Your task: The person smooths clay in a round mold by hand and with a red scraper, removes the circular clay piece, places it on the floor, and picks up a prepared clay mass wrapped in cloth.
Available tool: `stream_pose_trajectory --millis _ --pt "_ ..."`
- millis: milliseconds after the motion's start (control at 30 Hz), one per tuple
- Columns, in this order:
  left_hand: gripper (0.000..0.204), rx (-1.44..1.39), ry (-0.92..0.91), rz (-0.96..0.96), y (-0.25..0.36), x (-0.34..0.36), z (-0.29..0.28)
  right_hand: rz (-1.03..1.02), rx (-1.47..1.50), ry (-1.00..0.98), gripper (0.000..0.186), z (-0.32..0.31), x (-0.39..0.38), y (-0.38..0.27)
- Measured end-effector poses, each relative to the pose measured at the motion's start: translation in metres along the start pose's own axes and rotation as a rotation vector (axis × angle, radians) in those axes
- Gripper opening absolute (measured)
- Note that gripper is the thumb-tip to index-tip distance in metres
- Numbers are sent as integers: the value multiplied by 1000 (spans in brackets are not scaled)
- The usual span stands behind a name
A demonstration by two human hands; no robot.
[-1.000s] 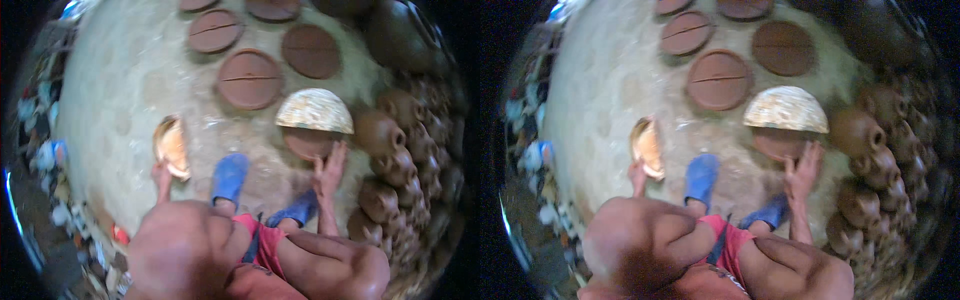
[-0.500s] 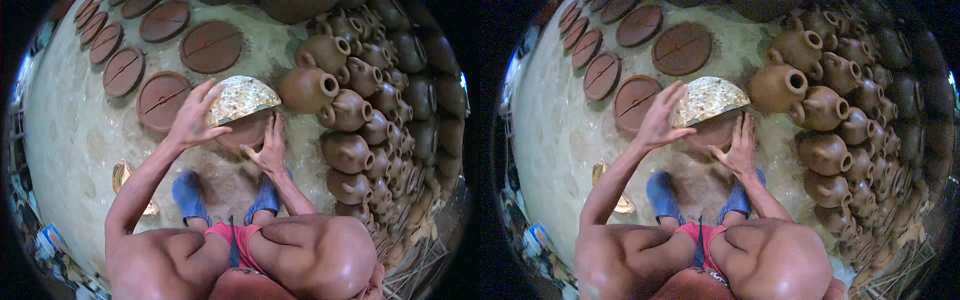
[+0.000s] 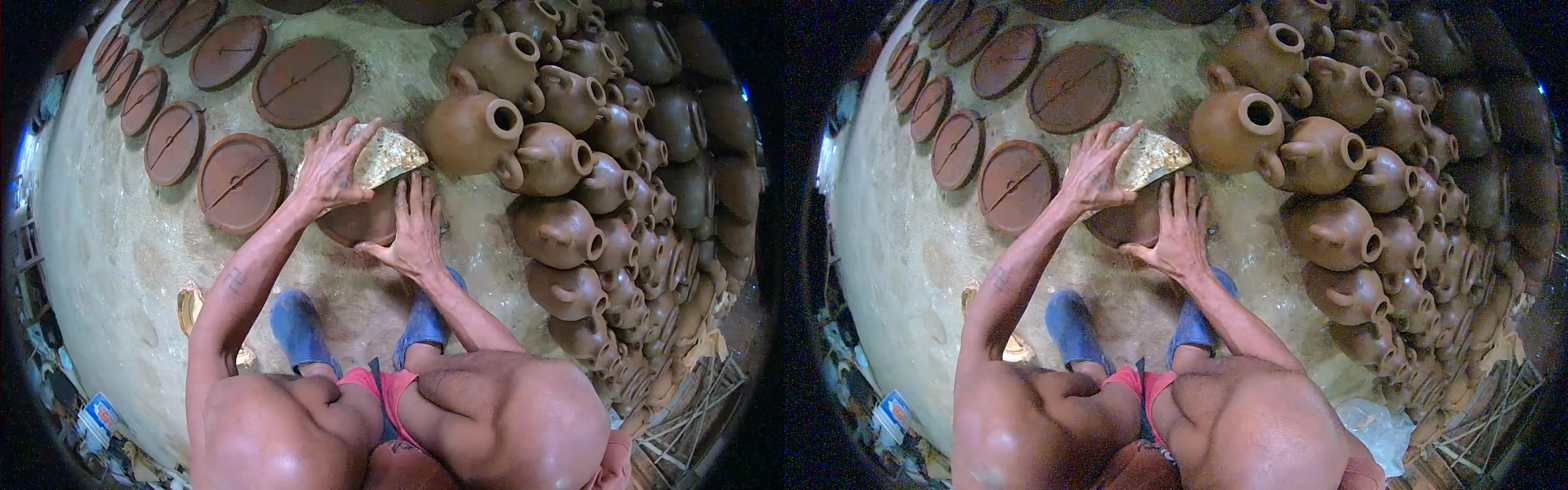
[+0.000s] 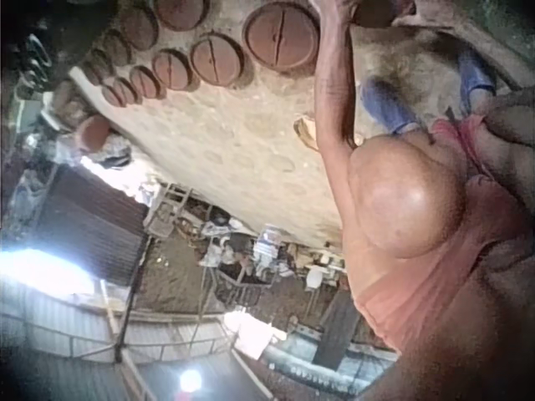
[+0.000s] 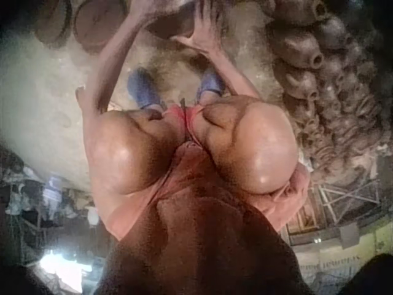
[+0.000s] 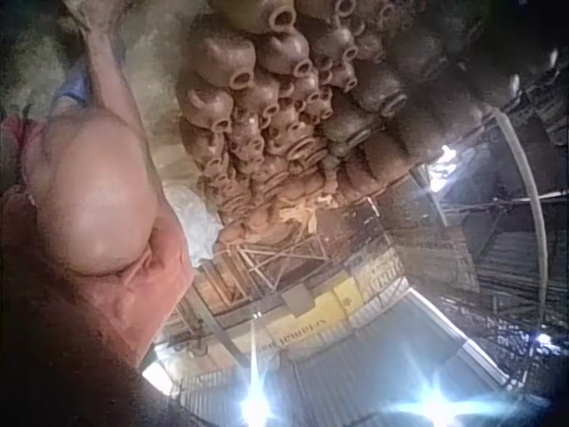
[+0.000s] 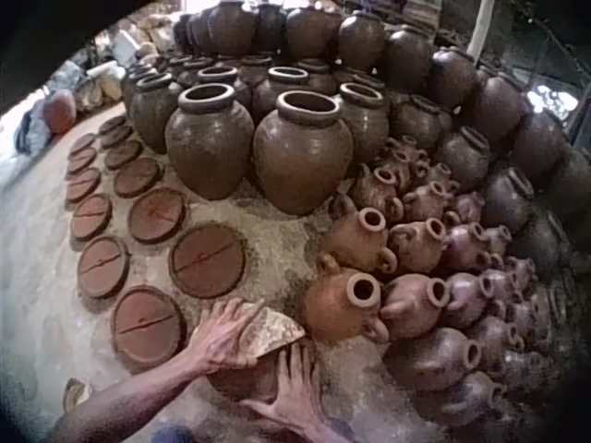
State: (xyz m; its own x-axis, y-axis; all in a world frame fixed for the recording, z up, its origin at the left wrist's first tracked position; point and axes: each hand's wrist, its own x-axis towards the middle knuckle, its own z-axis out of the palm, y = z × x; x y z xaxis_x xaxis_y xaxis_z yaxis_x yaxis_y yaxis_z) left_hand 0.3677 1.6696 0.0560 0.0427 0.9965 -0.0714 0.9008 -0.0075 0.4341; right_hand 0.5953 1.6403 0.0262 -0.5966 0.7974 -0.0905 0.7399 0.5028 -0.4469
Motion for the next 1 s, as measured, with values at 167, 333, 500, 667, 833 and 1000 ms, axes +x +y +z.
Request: stream_pose_trajectory --millis 167,333,500,667,833,1000 --pt "134 -59 8 1 -2 3 3 13 3 54 127 9 1 7" --pt "134 -69 15 -7 -4 1 4 30 8 54 121 12 2 6" --pt "134 -84 31 -7 -2 3 6 28 -22 82 118 12 2 8" --pt "133 -105 46 -10 -4 0 3 36 -5 85 115 10 2 3" --pt "133 -106 46 -17 -5 -3 1 40 -14 27 114 5 2 0" --pt "128 -154 80 5 -6 -1 4 32 -34 89 115 8 0 5"
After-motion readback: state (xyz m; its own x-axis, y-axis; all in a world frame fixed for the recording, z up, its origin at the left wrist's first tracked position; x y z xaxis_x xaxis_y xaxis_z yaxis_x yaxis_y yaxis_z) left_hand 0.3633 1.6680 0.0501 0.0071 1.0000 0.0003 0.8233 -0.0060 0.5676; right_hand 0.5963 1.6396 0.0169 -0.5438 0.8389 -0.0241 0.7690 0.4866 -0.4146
